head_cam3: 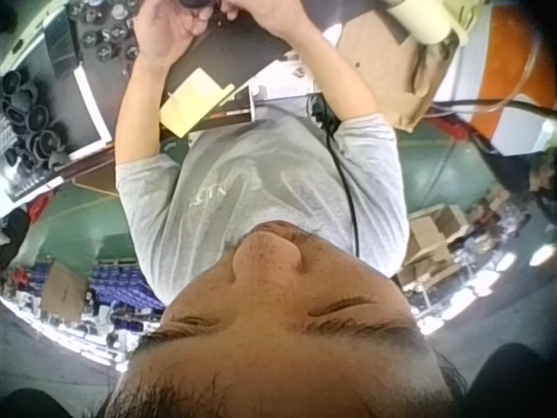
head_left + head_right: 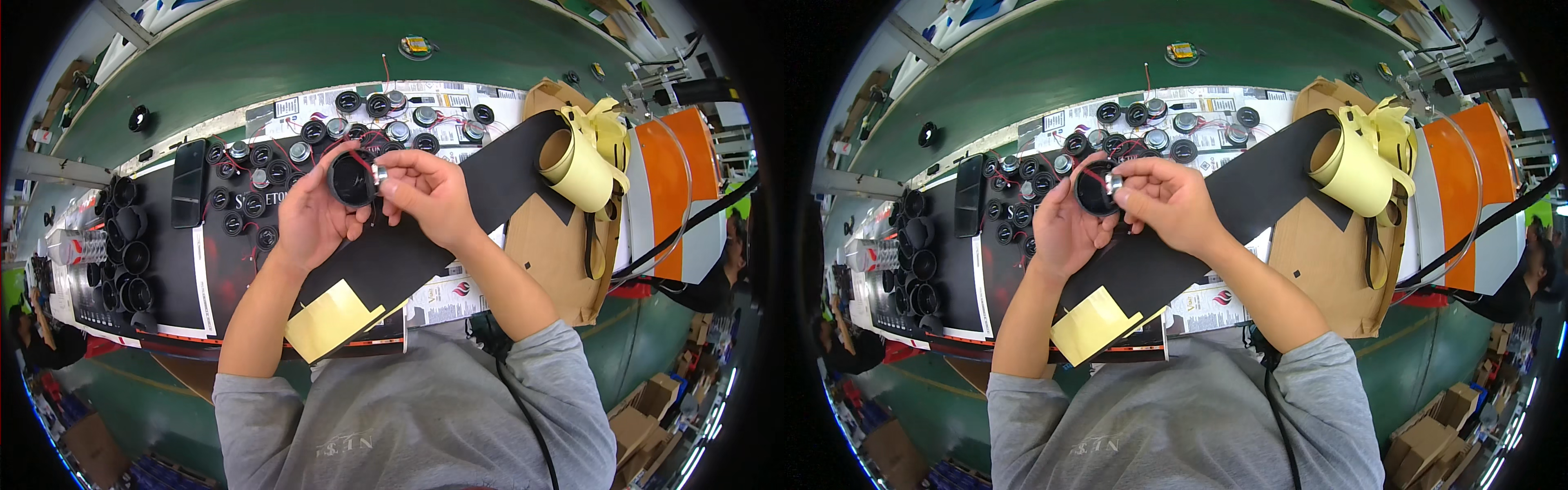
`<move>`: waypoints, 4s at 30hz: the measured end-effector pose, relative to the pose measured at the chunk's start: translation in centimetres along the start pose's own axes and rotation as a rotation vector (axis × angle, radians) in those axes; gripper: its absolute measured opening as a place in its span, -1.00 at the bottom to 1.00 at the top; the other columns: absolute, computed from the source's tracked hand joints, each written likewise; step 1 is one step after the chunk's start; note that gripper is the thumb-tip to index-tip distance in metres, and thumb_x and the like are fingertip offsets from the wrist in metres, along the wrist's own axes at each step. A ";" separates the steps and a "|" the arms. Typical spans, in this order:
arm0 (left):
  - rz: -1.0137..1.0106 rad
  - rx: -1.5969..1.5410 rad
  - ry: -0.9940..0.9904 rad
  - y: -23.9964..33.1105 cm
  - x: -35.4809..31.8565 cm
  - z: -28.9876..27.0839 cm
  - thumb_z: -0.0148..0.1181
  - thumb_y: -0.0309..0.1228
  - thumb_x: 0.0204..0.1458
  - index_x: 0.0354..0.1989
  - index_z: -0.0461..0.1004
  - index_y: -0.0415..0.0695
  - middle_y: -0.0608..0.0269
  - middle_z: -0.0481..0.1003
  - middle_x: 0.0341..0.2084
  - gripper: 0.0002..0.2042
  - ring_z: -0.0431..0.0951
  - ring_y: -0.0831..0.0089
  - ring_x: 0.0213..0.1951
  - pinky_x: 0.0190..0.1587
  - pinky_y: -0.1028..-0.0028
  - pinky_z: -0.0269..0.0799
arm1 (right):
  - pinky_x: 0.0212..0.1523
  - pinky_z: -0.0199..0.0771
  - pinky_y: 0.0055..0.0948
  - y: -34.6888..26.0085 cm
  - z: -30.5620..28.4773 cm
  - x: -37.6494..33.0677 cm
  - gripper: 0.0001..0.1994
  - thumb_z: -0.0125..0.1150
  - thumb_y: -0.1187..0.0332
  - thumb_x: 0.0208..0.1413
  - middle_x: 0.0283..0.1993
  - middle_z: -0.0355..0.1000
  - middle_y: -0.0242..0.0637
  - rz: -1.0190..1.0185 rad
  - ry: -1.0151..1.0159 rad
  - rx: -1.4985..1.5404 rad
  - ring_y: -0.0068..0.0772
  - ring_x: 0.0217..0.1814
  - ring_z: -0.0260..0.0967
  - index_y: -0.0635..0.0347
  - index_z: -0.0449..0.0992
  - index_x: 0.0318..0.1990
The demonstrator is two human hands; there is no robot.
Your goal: The recorder is assembling small electronic speakers by connecting wires and placing them into black circular plastic housings at an assembly line workbench.
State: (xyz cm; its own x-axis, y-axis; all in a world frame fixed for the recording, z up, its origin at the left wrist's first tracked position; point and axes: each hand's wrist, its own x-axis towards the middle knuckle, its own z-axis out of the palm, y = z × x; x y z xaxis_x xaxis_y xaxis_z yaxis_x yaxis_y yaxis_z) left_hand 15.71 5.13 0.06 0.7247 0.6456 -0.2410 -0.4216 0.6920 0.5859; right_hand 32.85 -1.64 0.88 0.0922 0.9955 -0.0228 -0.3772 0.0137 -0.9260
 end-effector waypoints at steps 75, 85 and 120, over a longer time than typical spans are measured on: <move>0.006 0.400 -0.021 -4.7 0.0 -0.6 0.06 -0.35 0.23 0.07 0.36 -0.17 0.18 0.50 -0.38 -0.72 0.58 0.44 -0.45 -0.48 0.51 0.58 | -0.65 0.30 -0.57 1.6 2.2 -8.4 -0.82 0.18 0.36 -0.20 -0.52 0.21 -0.38 -1.006 -1.048 -1.748 -0.54 -0.54 0.27 0.26 0.48 -0.42; 0.003 0.426 -0.036 -4.9 -0.1 -0.1 0.02 -0.36 0.26 0.06 0.37 -0.15 0.19 0.50 -0.33 -0.74 0.57 0.46 -0.46 -0.47 0.52 0.57 | -0.65 0.34 -0.49 2.2 2.9 -8.4 -0.86 0.19 0.36 -0.15 -0.55 0.22 -0.36 -0.780 -0.849 -1.704 -0.49 -0.60 0.30 0.19 0.38 -0.50; 1.412 1.548 0.164 -0.4 -0.3 -1.1 0.32 -0.50 -0.10 -0.22 0.53 -0.15 0.19 0.50 -0.29 -0.77 0.48 0.22 -0.30 -0.23 0.36 0.45 | -0.48 0.55 -0.53 3.4 0.0 0.4 -0.57 -0.22 0.02 0.38 -0.21 0.46 -0.26 0.209 0.040 0.089 -0.46 -0.33 0.46 0.22 0.38 0.00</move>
State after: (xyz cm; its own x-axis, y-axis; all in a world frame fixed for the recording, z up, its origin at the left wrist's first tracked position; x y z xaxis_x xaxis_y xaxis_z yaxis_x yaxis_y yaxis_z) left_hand 15.02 5.01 -0.92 0.3145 0.4423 0.8399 0.2416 -0.8930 0.3797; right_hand 31.55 -1.18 -2.27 0.0392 0.9731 -0.2272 -0.4716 -0.1824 -0.8627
